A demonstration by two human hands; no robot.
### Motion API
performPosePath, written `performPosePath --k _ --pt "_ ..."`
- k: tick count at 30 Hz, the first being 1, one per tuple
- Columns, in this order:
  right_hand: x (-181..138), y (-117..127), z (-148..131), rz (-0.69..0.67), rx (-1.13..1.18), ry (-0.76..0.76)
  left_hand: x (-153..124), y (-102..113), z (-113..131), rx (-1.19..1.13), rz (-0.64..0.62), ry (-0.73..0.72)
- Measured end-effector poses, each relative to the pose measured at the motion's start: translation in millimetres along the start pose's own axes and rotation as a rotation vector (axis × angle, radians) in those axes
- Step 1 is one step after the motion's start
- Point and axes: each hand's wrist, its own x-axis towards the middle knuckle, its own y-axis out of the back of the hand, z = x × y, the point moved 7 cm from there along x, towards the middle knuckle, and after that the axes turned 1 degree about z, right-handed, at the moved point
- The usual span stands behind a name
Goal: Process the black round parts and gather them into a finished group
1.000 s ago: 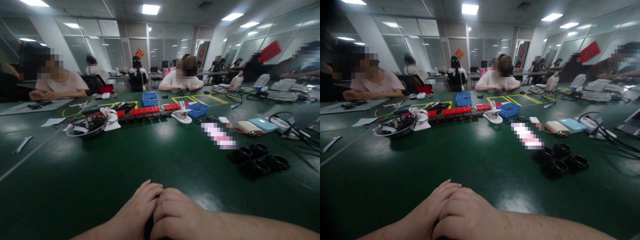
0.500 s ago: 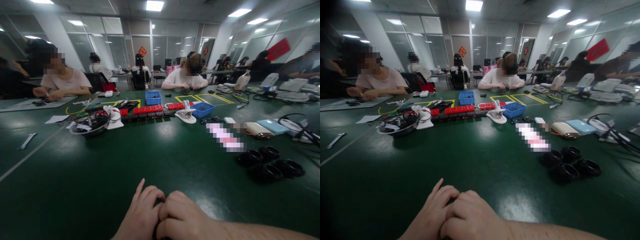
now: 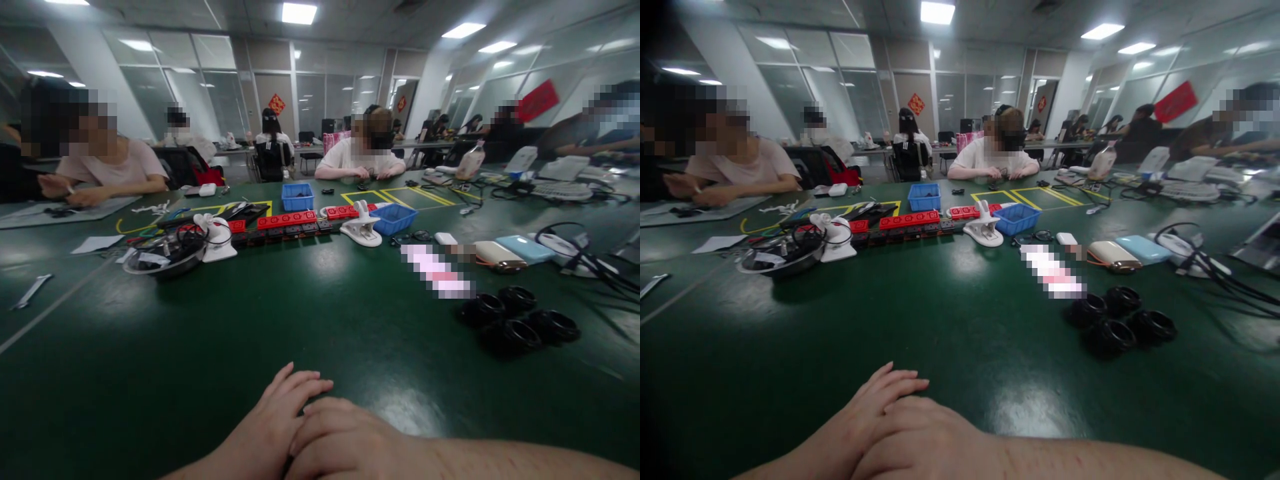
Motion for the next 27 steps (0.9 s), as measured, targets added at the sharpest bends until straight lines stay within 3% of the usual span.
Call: performPosePath --k 5,9,14,20,27 --pt "3.0 12.5 2.5 0.086 -0.120 -0.140 -4.2 3.7 4.6 0.054 0.066 0.032" --pt "-3.2 2.2 11.2 -0.044 -0.145 -0.239 -5.0 6.3 10.1 0.071 0.120 0.029" --pt "-5.8 1.2 9.0 -0.042 -0.112 -0.196 -1.6 8.1 10.8 0.018 0.114 0.057" --pt "-7.2 0.1 4.4 -0.035 -0.044 -0.061 0.2 6.0 11.9 -0.107 -0.006 -0.025" --pt "-18.1 -28.0 11.6 -0.263 0.042 -0.047 3.0 4.5 7.2 -0.120 -0.032 -0.081"
